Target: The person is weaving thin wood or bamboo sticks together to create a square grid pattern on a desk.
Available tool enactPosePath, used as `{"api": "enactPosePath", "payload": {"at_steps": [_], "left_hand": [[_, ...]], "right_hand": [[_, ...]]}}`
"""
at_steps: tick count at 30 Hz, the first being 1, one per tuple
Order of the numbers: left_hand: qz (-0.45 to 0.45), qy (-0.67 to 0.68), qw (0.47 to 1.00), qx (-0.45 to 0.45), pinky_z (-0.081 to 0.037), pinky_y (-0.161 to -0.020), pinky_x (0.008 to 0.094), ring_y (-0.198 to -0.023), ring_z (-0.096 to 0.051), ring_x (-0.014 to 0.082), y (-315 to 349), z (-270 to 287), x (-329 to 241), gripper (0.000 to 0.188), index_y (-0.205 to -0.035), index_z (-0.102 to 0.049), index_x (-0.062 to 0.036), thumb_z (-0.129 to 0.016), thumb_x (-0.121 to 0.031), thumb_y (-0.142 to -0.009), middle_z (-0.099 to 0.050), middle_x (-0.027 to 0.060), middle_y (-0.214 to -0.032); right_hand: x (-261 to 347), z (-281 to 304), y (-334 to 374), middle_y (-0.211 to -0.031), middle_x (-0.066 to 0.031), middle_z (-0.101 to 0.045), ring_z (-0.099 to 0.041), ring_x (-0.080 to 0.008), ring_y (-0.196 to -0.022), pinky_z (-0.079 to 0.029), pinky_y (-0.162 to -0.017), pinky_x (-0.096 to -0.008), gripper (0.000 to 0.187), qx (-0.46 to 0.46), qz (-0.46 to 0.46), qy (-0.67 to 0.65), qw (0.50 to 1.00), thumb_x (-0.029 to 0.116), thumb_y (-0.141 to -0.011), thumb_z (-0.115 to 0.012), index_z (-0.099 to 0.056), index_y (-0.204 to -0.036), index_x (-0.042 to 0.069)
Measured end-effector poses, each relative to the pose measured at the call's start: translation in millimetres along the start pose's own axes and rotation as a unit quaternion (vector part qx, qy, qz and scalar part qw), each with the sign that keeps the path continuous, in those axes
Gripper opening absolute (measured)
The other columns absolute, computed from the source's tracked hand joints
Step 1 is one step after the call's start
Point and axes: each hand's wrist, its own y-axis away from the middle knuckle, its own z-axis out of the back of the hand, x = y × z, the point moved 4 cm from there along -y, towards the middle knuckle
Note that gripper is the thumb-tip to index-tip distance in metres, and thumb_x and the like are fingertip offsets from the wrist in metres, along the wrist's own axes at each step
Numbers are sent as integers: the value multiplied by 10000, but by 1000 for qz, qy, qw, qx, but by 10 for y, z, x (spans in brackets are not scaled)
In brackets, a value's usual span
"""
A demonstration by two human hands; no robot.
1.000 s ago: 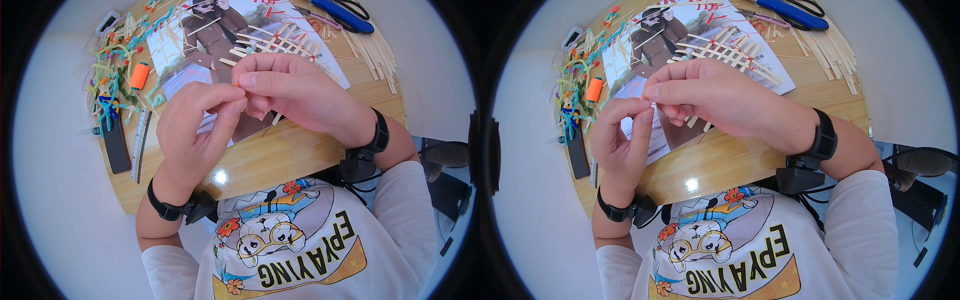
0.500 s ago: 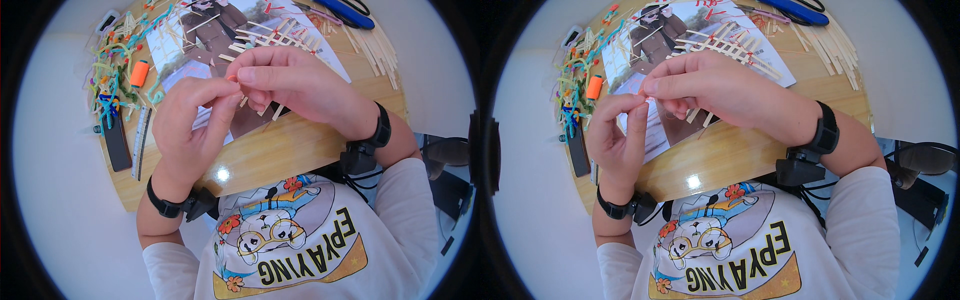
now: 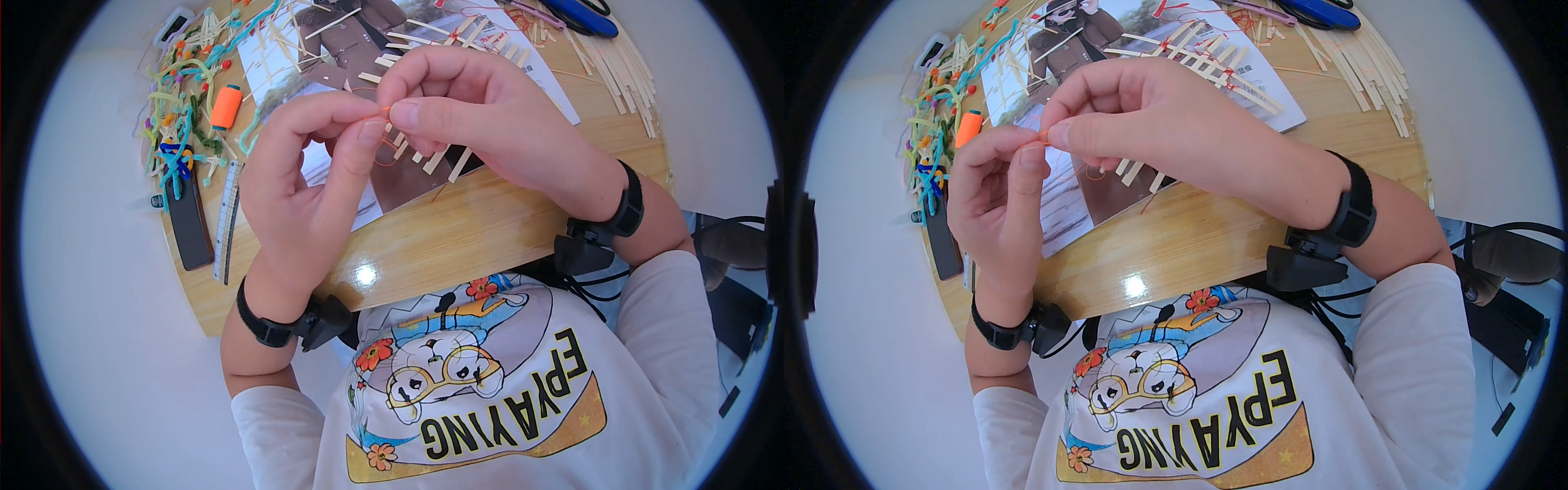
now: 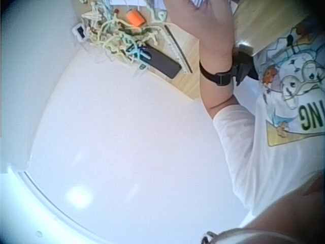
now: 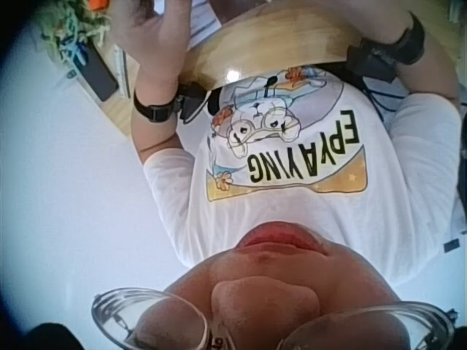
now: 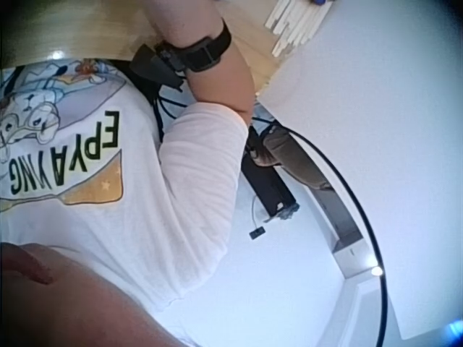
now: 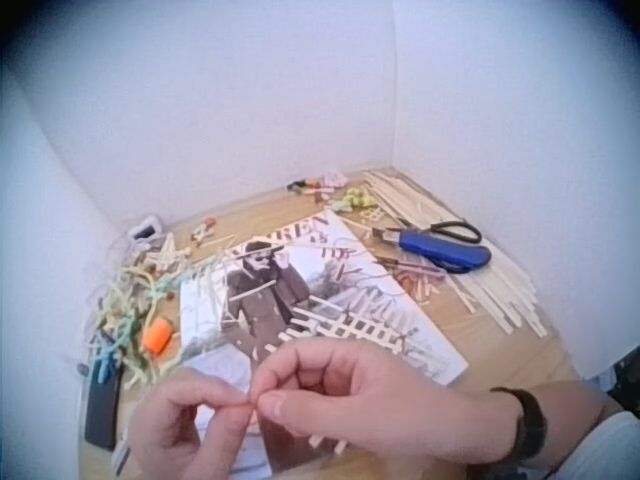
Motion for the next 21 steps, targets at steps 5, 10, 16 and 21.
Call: {"api": "enactPosePath", "payload": {"at_steps": [5, 10, 16, 21], "left_hand": [[29, 44, 998, -26, -455, -657, 205, -726, -568, 83, 12, 12, 16, 164, -972, -601, 2, -703, 18, -844, -633, 48, -891], [-6, 29, 999, -16, -444, -642, 200, -716, -557, 79, -4, 12, 9, 170, -958, -600, 1, -715, 20, -833, -630, 45, -883], [-17, -36, 999, -11, -437, -615, 197, -676, -556, 80, -29, 24, -14, 135, -939, -663, -5, -729, 0, -822, -653, 39, -832], [-36, -75, 996, -14, -435, -573, 200, -640, -559, 83, -37, 19, -32, 126, -928, -685, -5, -734, 4, -812, -664, 44, -815]], "right_hand": [[25, 8, 31, -905, 24, -639, -579, -26, -824, -459, -709, -182, 174, -21, 13, 52, 998, 188, -929, -649, -638, -1045, 59], [40, -11, 50, -950, 18, -638, -587, -42, -864, -466, -744, -194, 138, -29, 47, 74, 996, 125, -936, -635, -633, -1045, 41], [65, -6, 61, -977, -2, -635, -574, -63, -861, -468, -777, -216, 131, -48, 86, 159, 982, 86, -929, -631, -635, -1039, 16], [95, -6, 68, -969, -11, -636, -561, -70, -850, -464, -779, -225, 119, -61, 140, 227, 962, 68, -915, -637, -648, -1019, 12]]}}
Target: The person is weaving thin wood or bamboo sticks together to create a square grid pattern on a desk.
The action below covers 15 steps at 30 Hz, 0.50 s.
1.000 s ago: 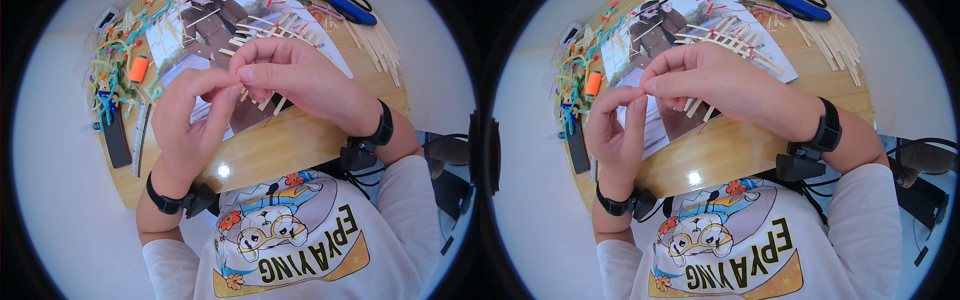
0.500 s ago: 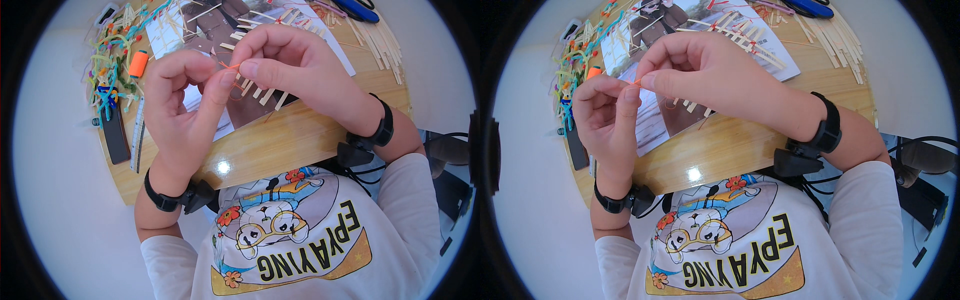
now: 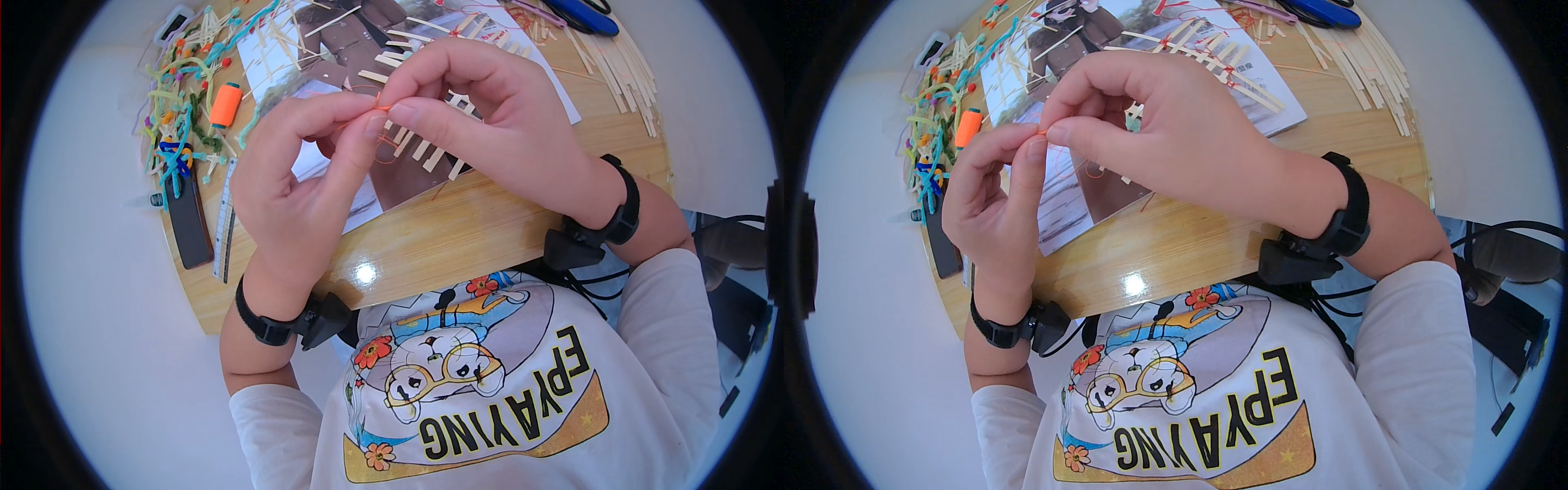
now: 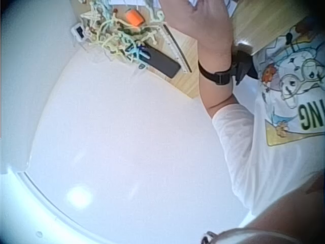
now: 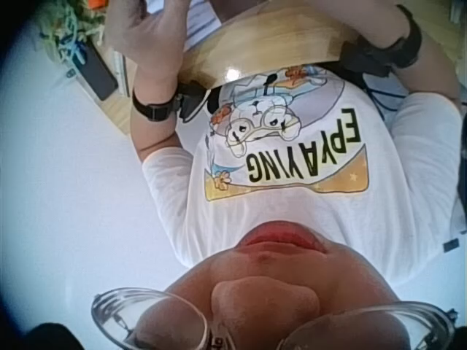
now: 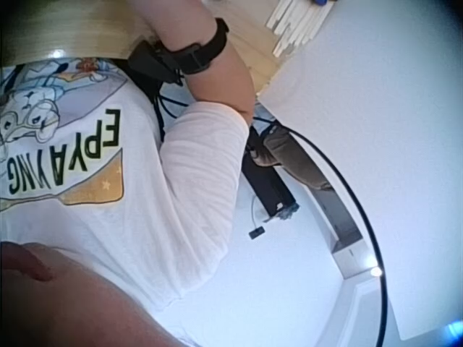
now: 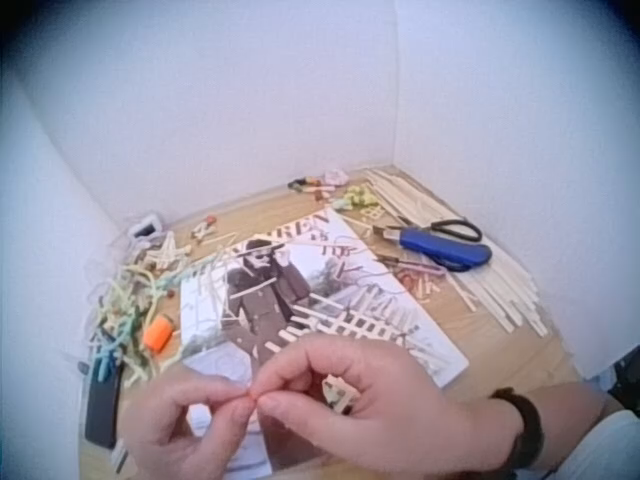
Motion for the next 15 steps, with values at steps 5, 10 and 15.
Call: {"api": "enactPosePath", "payload": {"at_steps": [5, 10, 15], "left_hand": [[-22, -12, 1000, 0, -437, -562, 202, -635, -565, 85, -5, -7, 2, 128, -923, -687, -6, -731, 19, -806, -673, 52, -821], [49, 17, 999, 12, -446, -590, 196, -650, -563, 72, 9, -14, 21, 112, -931, -666, 9, -711, 10, -829, -660, 37, -814], [171, 107, 979, 8, -455, -646, 187, -702, -563, 48, 44, -23, 75, 127, -986, -626, 23, -672, -17, -875, -643, 15, -844]], "right_hand": [[29, -1, 10, -951, -11, -641, -559, -68, -831, -463, -756, -221, 114, -14, 10, 22, 1000, 69, -902, -652, -656, -1001, 12], [54, 5, 17, -947, -12, -643, -557, -62, -808, -463, -734, -220, 110, -12, 5, 57, 998, 58, -890, -664, -655, -991, 14], [31, 4, 0, -947, -18, -638, -556, -68, -789, -462, -727, -223, 110, -41, 24, 29, 998, 38, -873, -679, -639, -975, 23]]}}
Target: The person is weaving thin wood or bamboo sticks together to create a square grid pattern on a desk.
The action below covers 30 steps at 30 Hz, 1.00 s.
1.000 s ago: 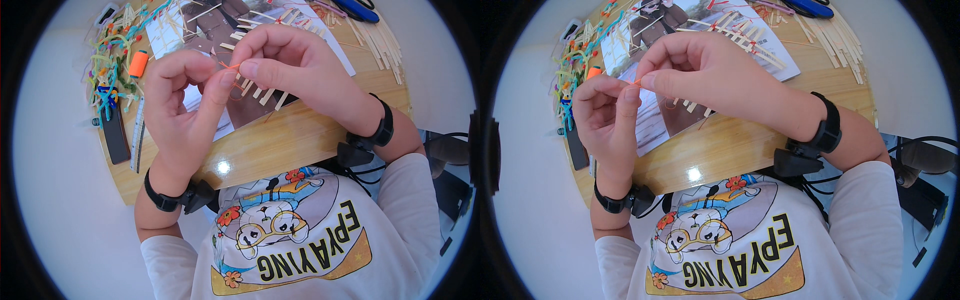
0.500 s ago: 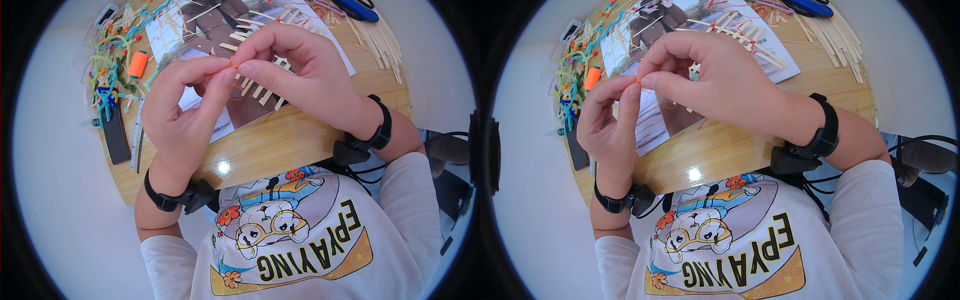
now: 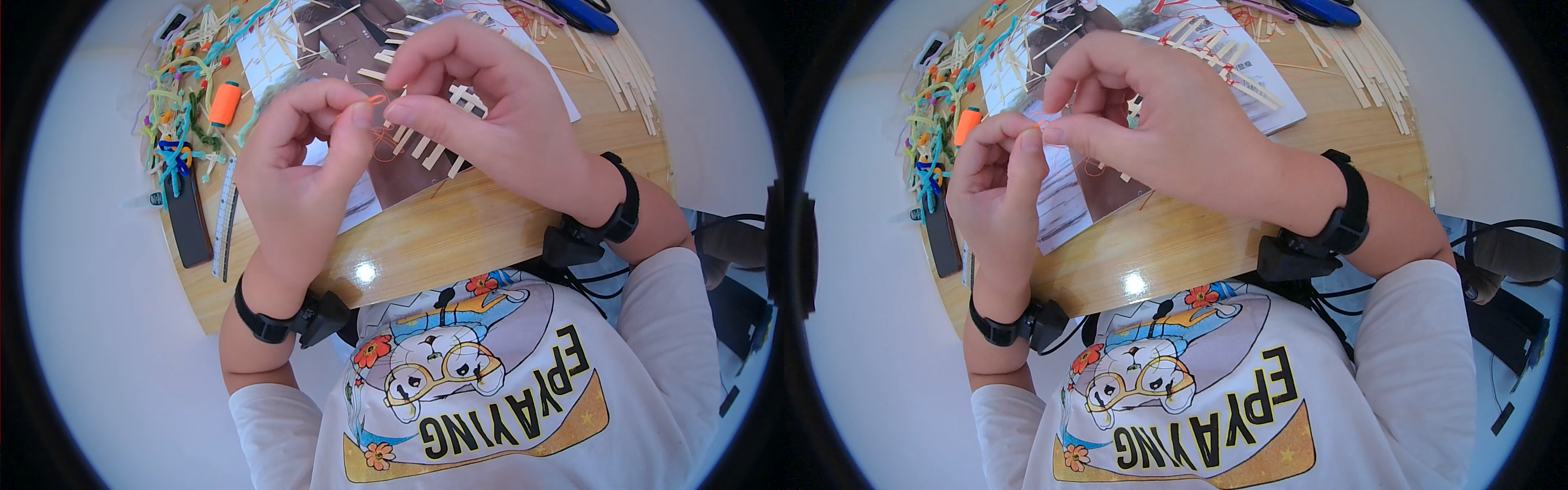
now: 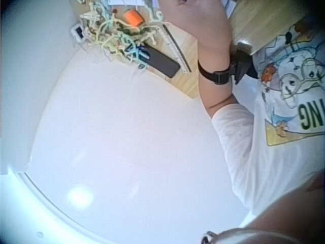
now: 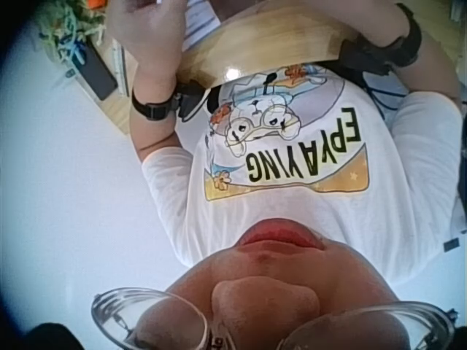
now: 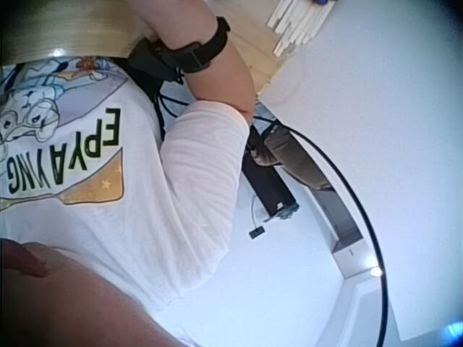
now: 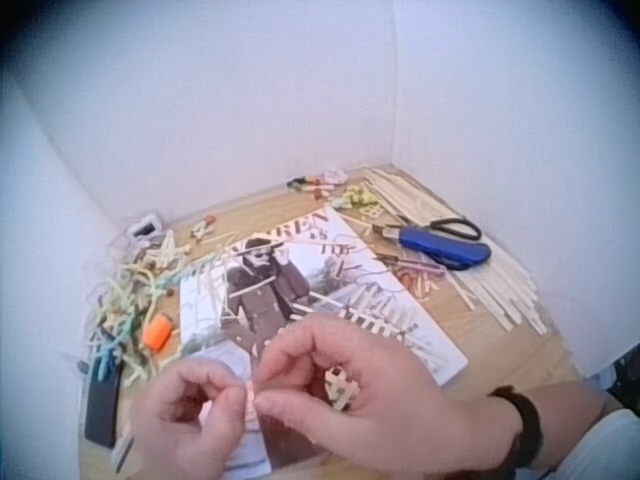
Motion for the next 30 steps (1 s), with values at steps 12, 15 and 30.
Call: {"api": "enactPosePath", "payload": {"at_steps": [12, 15, 30], "left_hand": [[47, 58, 997, 22, -469, -679, 193, -742, -590, 54, -6, -13, 13, 126, -1003, -617, 19, -655, -32, -894, -649, 24, -870], [43, 60, 997, 20, -470, -678, 194, -739, -595, 58, -5, -13, 10, 127, -1003, -617, 19, -657, -29, -893, -648, 25, -867], [60, 47, 996, 37, -461, -682, 192, -729, -574, 46, -4, -50, 6, 125, -996, -621, 23, -659, -13, -882, -646, 12, -874]], "right_hand": [[34, 9, 7, -947, -22, -639, -580, -82, -816, -475, -752, -232, 130, 13, 24, 67, 997, 62, -890, -662, -632, -1010, 21], [22, 5, 4, -949, -22, -639, -587, -81, -823, -479, -757, -233, 141, 15, 8, 53, 998, 63, -892, -660, -626, -1020, 16], [14, 15, 1, -923, -10, -635, -572, -75, -805, -469, -736, -229, 114, 19, 21, 77, 997, 58, -885, -648, -625, -985, 8]]}}
